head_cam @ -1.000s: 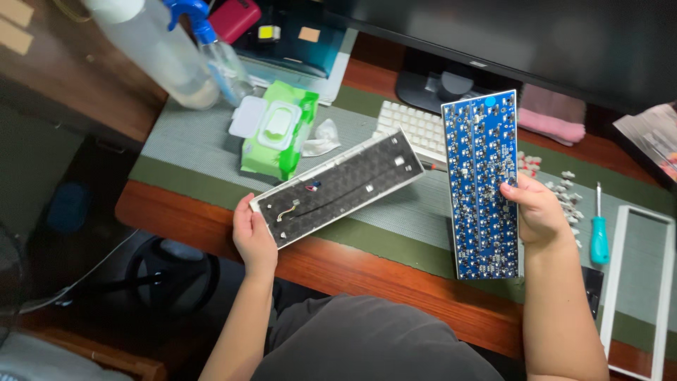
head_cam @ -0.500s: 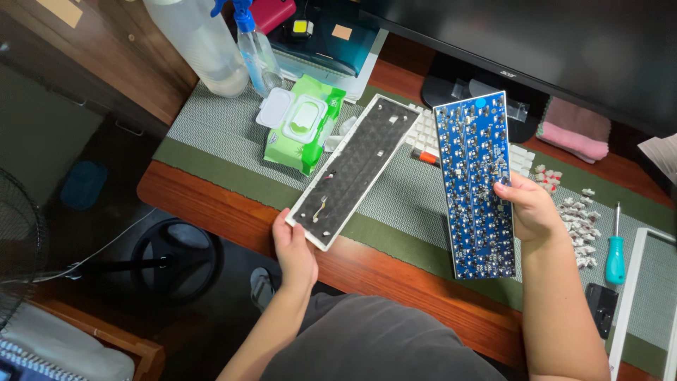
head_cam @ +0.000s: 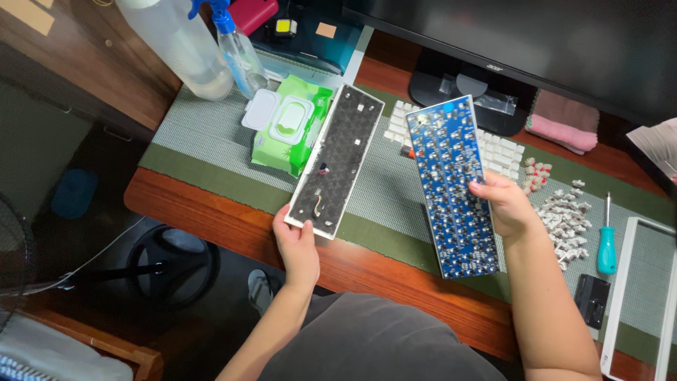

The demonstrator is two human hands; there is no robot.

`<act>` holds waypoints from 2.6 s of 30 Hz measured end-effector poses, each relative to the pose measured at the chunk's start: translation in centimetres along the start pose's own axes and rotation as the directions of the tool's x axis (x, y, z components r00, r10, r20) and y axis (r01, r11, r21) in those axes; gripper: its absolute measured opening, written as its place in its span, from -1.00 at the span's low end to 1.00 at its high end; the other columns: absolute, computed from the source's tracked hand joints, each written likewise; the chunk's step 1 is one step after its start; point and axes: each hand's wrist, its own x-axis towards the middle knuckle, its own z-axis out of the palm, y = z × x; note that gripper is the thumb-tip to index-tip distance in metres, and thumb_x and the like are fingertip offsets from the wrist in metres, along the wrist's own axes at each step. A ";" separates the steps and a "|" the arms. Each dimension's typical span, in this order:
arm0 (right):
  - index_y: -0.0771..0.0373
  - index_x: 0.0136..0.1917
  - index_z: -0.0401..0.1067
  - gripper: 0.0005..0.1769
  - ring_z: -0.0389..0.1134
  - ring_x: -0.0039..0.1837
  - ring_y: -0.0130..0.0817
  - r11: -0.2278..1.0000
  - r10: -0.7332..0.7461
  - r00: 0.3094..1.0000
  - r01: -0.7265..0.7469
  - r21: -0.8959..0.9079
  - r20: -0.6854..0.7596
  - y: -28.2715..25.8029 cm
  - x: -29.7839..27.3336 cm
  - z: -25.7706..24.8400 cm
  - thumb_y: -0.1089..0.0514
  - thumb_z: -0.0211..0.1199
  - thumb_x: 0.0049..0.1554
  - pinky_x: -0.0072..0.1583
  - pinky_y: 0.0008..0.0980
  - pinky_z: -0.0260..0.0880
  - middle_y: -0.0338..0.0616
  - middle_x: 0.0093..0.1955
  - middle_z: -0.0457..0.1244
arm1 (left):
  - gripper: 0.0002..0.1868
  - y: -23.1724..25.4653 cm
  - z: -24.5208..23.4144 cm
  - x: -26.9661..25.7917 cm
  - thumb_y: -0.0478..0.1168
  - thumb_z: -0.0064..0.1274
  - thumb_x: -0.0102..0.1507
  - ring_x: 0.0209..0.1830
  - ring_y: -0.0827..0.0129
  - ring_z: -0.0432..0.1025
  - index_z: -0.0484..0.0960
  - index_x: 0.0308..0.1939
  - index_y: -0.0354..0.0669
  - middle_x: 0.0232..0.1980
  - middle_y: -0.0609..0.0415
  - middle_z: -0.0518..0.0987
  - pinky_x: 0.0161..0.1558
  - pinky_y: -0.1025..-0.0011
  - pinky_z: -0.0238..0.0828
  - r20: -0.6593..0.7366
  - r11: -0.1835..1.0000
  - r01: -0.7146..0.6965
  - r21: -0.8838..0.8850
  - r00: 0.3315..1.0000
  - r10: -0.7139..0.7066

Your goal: The person cleans a disassembled mechanical keyboard by wiping the PCB with a wet wipe and using a keycap puller to remove switches one by one. The person then flips the PCB to inspect the underside and continues removing switches.

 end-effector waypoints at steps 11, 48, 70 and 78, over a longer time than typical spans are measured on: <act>0.41 0.41 0.32 -0.40 0.43 0.21 -0.18 0.994 0.076 0.984 -0.088 0.070 0.163 0.6 2.0 3.2 0.11 0.22 0.17 0.24 -0.14 0.42 0.04 0.24 0.37 | -0.47 5.0 1.4 -0.6 -0.31 -0.09 0.40 0.56 0.02 0.21 0.27 0.45 -0.41 0.49 -0.25 0.33 0.59 0.14 0.03 0.380 0.899 -0.394 0.193 0.875 0.301; 0.17 0.30 0.46 -0.50 0.10 0.47 0.17 0.257 -0.727 0.378 -0.624 -0.738 -0.573 7.5 -17.0 -6.7 0.08 0.38 0.10 0.44 0.16 0.08 0.13 0.45 0.13 | -0.13 -3.8 23.5 -3.0 0.35 -0.66 0.46 0.54 -0.26 0.17 0.07 0.61 -0.23 0.56 -0.25 0.24 0.44 -0.16 0.21 0.904 0.261 0.895 0.362 -0.268 -0.334; 0.13 0.13 0.50 -0.52 0.26 0.34 0.02 -0.085 -0.610 0.792 -0.086 -0.993 -0.017 5.8 -7.9 5.7 0.40 0.23 -0.06 0.34 0.02 0.21 0.03 0.30 0.23 | -0.08 5.6 11.0 2.5 0.40 -0.41 0.37 0.55 -0.17 0.20 0.10 0.57 -0.20 0.51 -0.18 0.30 0.45 -0.13 0.18 0.841 0.719 0.643 -0.263 0.518 -0.155; 0.18 0.06 0.53 -0.73 0.35 0.15 -0.07 -0.070 -0.678 0.734 -0.014 -0.997 0.037 2.8 -2.0 6.1 0.30 0.24 0.06 0.19 -0.11 0.39 -0.10 0.09 0.34 | -0.12 3.3 6.9 3.9 0.40 -0.48 0.40 0.46 0.12 0.24 0.11 0.59 -0.14 0.51 0.00 0.30 0.44 0.06 0.16 0.628 0.745 0.582 -0.326 0.722 -0.290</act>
